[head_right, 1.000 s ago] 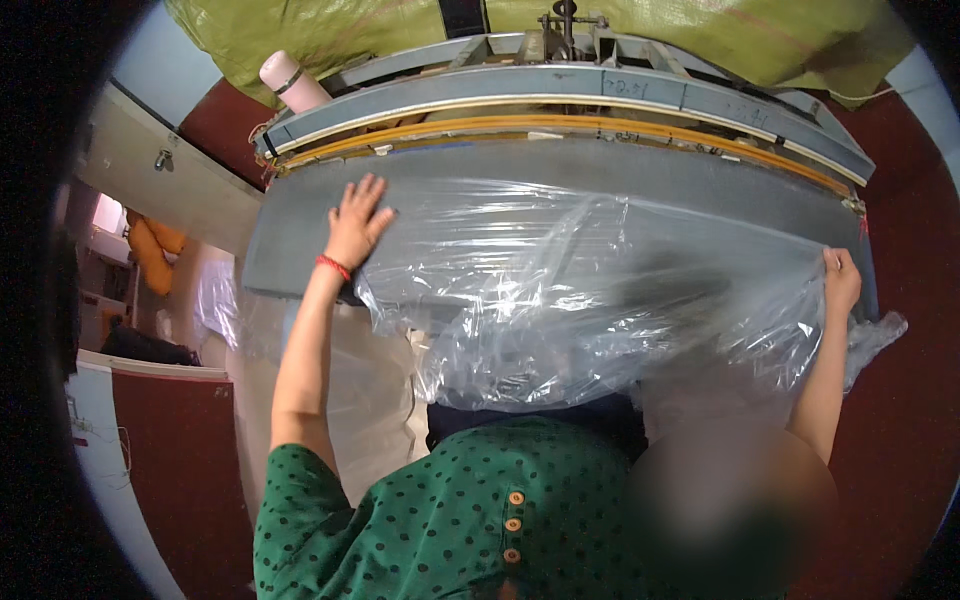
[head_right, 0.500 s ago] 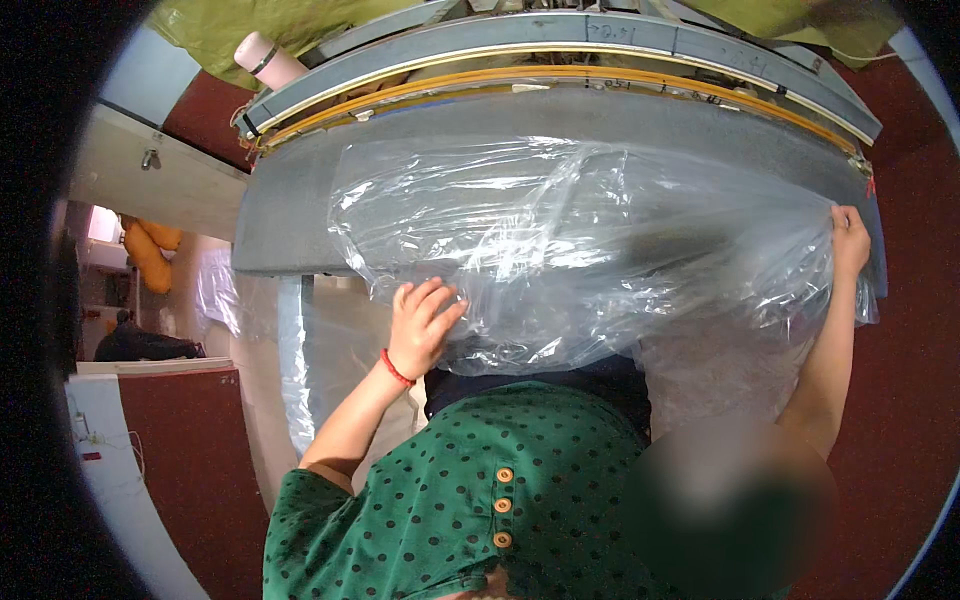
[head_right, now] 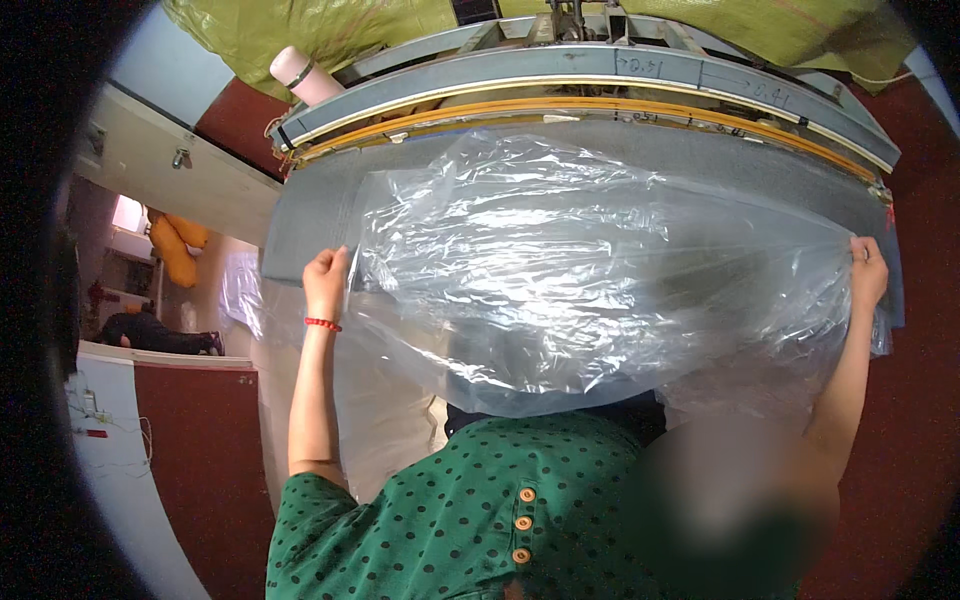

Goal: The operator is pulling plastic film over a heat-sealing machine and adjusting it to create or seal plastic products.

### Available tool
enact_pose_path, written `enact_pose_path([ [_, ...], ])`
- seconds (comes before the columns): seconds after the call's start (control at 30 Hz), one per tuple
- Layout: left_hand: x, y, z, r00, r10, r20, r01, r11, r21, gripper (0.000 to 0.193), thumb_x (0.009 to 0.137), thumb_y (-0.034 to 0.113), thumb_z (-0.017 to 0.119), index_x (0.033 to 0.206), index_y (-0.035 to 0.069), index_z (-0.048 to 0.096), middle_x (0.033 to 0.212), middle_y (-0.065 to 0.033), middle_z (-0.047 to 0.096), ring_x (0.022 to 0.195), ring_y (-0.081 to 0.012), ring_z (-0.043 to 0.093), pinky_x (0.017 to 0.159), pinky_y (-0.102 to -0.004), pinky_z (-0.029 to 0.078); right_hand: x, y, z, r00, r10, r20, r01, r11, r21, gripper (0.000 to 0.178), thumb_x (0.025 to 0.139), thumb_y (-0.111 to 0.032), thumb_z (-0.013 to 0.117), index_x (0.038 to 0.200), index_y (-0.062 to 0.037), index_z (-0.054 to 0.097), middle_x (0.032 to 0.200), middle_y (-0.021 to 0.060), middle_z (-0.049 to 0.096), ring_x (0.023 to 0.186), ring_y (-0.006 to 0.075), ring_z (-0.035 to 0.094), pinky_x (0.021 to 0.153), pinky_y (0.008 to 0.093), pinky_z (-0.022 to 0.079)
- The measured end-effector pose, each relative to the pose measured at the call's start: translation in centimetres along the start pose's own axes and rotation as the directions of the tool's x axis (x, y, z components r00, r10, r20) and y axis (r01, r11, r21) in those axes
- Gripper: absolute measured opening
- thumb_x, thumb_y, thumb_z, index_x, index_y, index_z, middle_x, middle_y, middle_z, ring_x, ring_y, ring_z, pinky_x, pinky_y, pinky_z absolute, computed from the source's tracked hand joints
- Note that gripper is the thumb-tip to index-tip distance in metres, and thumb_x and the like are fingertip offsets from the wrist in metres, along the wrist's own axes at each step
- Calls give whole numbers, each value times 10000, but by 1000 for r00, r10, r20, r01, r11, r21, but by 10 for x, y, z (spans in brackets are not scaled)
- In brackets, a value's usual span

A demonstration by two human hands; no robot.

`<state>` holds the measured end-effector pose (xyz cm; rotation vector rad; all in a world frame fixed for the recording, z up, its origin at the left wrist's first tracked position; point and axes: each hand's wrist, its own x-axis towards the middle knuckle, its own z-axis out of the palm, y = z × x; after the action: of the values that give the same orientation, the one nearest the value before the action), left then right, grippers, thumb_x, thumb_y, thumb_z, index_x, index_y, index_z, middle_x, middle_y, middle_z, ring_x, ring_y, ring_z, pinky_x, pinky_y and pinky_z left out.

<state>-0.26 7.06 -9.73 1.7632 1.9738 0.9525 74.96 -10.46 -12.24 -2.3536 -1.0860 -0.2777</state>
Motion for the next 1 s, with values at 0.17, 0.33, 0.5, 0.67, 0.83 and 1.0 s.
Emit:
enact_pose_path([
  [0.17, -1, 64, 5, 713, 680, -172, -677, 731, 86, 132, 804, 137, 526, 860, 26, 572, 837, -143, 588, 733, -289, 563, 648, -333, 450, 2, 8, 0, 1000, -16, -2, 16, 1000, 7, 258, 817, -374, 521, 841, -123, 573, 771, 130, 593, 702, 303, 557, 619, 353, 420],
  [0.33, 13, 99, 44, 350, 803, 482, -889, 447, -99, 314, 729, 48, 601, 1037, 21, 547, 1103, -136, 535, 1051, -312, 486, 847, -369, 416, 0, -2, 0, 998, -44, -42, 44, 999, 1, 259, 820, -372, 518, 832, -118, 568, 758, 133, 588, 688, 303, 553, 614, 351, 418],
  [0.5, 50, 93, 58, 702, 708, -78, -655, 684, 321, 824, 630, 118, 711, 1307, 28, 252, 1335, -166, 294, 1236, -332, 272, 1005, -402, 248, 0, 6, 0, 999, -24, -41, 24, 1000, -13, 257, 827, -366, 512, 829, -115, 567, 744, 128, 586, 671, 297, 553, 609, 352, 418],
  [0.67, 94, 48, 73, 948, 317, -14, -308, 909, -282, 620, 703, 79, 679, 1211, -22, 339, 681, -19, 583, 627, -100, 533, 628, -224, 435, 3, 0, 3, 999, -30, -26, 31, 999, 37, 255, 829, -366, 509, 833, -117, 567, 734, 123, 581, 664, 280, 553, 608, 347, 418],
  [0.83, 81, 31, 67, 989, 123, -82, -135, 976, -172, 376, 721, 46, 621, 1049, 7, 441, 634, -9, 552, 523, -91, 495, 480, -242, 411, 1, 5, 1, 999, -24, -21, 24, 999, 37, 250, 831, -361, 510, 839, -118, 566, 729, 125, 574, 653, 259, 548, 604, 337, 416],
  [1.0, 48, 34, 54, 935, 347, -69, -321, 915, 245, 379, 707, 51, 590, 1059, 42, 448, 679, -58, 561, 569, -208, 549, 538, -309, 440, 2, 8, 2, 1000, -17, -3, 17, 999, 27, 247, 831, -351, 516, 845, -110, 567, 738, 124, 577, 661, 257, 549, 607, 330, 418],
])
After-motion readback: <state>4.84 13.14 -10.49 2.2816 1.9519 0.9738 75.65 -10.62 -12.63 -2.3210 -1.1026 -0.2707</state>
